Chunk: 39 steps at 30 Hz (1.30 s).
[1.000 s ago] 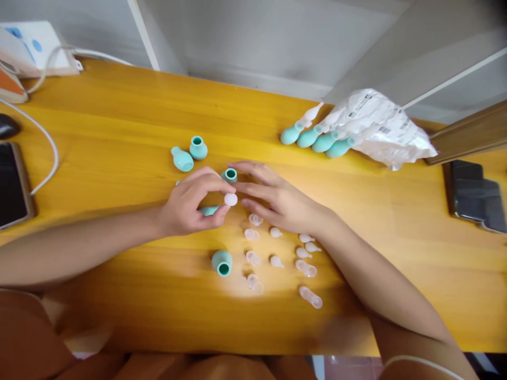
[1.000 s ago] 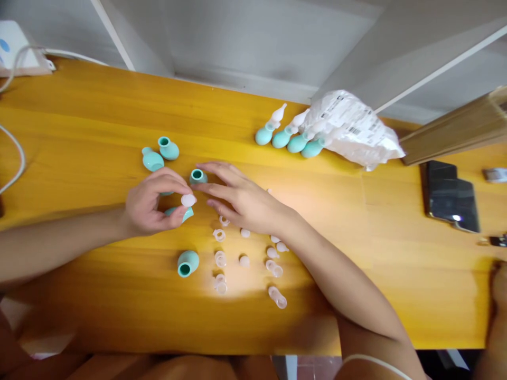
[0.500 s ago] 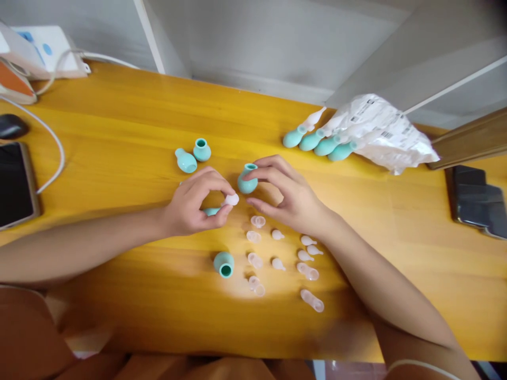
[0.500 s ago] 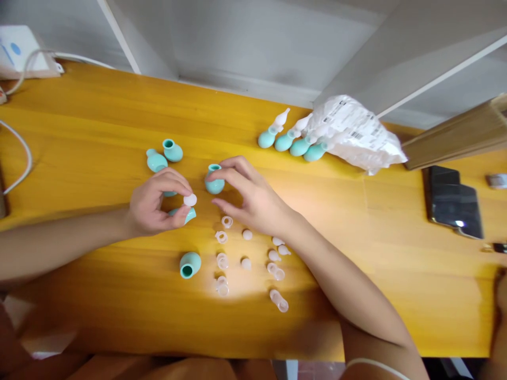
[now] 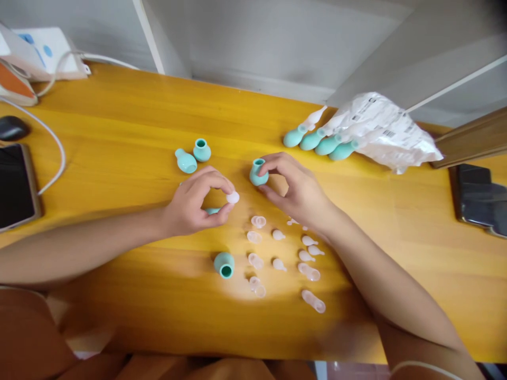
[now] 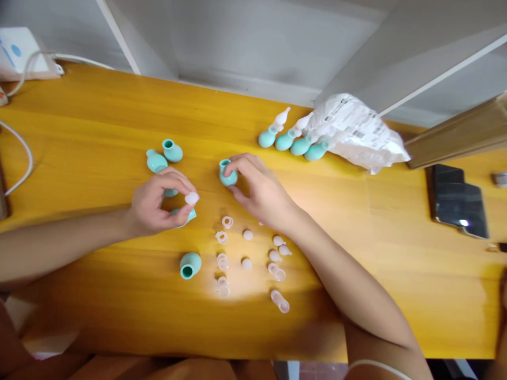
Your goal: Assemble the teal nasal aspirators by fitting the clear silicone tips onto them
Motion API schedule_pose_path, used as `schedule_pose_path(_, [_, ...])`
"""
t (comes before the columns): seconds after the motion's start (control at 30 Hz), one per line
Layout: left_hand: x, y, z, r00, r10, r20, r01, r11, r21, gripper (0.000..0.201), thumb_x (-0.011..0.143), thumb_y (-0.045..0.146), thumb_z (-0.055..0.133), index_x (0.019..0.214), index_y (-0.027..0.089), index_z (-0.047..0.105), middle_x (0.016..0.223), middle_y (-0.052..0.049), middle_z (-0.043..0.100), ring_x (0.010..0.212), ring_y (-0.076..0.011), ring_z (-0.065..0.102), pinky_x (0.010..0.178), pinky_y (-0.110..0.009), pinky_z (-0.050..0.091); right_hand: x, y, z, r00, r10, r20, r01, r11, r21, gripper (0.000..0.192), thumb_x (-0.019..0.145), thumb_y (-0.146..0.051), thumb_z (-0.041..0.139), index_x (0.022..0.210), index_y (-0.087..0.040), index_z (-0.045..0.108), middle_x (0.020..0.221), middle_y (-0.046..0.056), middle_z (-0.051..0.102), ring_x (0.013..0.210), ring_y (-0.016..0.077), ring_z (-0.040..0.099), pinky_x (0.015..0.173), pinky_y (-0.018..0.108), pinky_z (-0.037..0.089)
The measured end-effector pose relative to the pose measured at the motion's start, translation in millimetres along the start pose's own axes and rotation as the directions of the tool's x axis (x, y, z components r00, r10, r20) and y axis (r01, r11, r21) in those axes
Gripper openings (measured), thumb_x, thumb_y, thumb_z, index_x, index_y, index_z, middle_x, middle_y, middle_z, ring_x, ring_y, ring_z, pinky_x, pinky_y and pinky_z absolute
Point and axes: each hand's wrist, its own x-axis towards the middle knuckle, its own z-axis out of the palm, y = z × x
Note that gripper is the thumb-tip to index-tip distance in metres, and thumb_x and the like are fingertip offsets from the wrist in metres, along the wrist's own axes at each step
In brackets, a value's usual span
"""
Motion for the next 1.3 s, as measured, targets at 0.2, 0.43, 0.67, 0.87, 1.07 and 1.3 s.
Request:
schedule_pose_path(0.2, [1.1, 0.9, 0.4, 1.000, 0.011, 0.009, -0.010, 1.000, -0.012, 0.030, 0.098, 0.017, 0.084, 0.118, 0.025, 0.064, 0.102, -0.003, 0.083, 0.090, -0.0201, 0.077, 0.084, -0.038, 0.064, 0.4, 1.1, -6.5, 0.992, 0.022, 0.125, -0.019, 1.000, -0.024, 0.026, 0.099, -0.015, 0.076, 0.093, -0.029, 0.055, 0.124, 0.007, 0.081, 0.116, 0.0283, 0.078, 0.099, 0.044, 0.063])
schedule_pose_path(0.43, [4.3, 6.3, -3.6, 0.982, -0.029, 0.188, 0.000, 0.988, 0.155, 0.018, 0.100, 0.019, 0.079, 0.112, 0.025, 0.067, 0.103, -0.003, 0.083, 0.102, -0.0252, 0.077, 0.094, -0.043, 0.064, -3.2, -11.3, -30.0, 0.973, 0.092, 0.214, -0.059, 0.986, -0.155, 0.026, 0.099, -0.025, 0.077, 0.089, -0.028, 0.054, 0.132, 0.010, 0.079, 0.114, 0.0316, 0.079, 0.097, 0.050, 0.064])
schedule_pose_path(0.67, [6.7, 16.2, -3.7, 0.939, -0.039, 0.343, -0.070, 0.952, 0.299, 0.016, 0.105, 0.019, 0.072, 0.119, 0.024, 0.072, 0.108, -0.002, 0.084, 0.108, -0.0269, 0.073, 0.090, -0.043, 0.056, -21.8, -50.2, -62.3, 0.915, 0.140, 0.379, 0.000, 0.938, -0.346, 0.008, 0.107, -0.021, 0.069, 0.111, -0.028, 0.067, 0.113, 0.007, 0.076, 0.089, 0.0263, 0.074, 0.076, 0.041, 0.057])
schedule_pose_path(0.87, [5.4, 19.2, -4.6, 0.896, -0.071, 0.438, -0.084, 0.943, 0.323, 0.008, 0.102, 0.019, 0.072, 0.108, 0.024, 0.072, 0.104, -0.002, 0.082, 0.107, -0.0284, 0.071, 0.086, -0.043, 0.049, -20.9, -65.9, -56.0, 0.865, 0.096, 0.492, 0.007, 0.979, -0.203, 0.028, 0.113, -0.014, 0.058, 0.123, -0.031, 0.077, 0.123, 0.005, 0.080, 0.103, 0.0258, 0.079, 0.085, 0.038, 0.060])
schedule_pose_path(1.07, [4.7, 19.6, -3.2, 0.898, -0.078, 0.433, -0.067, 0.949, 0.308, 0.012, 0.098, 0.019, 0.073, 0.108, 0.024, 0.068, 0.104, -0.003, 0.081, 0.103, -0.0300, 0.070, 0.083, -0.043, 0.049, -20.4, -65.1, -51.3, 0.867, 0.070, 0.494, 0.038, 0.978, -0.205, 0.030, 0.113, -0.012, 0.060, 0.128, -0.032, 0.077, 0.124, 0.005, 0.081, 0.102, 0.0254, 0.080, 0.086, 0.039, 0.063])
schedule_pose_path(1.3, [3.7, 17.0, -3.8, 0.893, -0.070, 0.444, -0.105, 0.928, 0.357, 0.016, 0.104, 0.036, 0.076, 0.113, 0.024, 0.071, 0.109, -0.006, 0.081, 0.103, -0.0316, 0.071, 0.083, -0.044, 0.052, -17.2, -64.0, -21.8, 0.849, 0.011, 0.529, 0.109, 0.975, -0.195, 0.029, 0.114, -0.009, 0.059, 0.122, -0.027, 0.080, 0.116, 0.006, 0.079, 0.097, 0.0242, 0.078, 0.086, 0.039, 0.063])
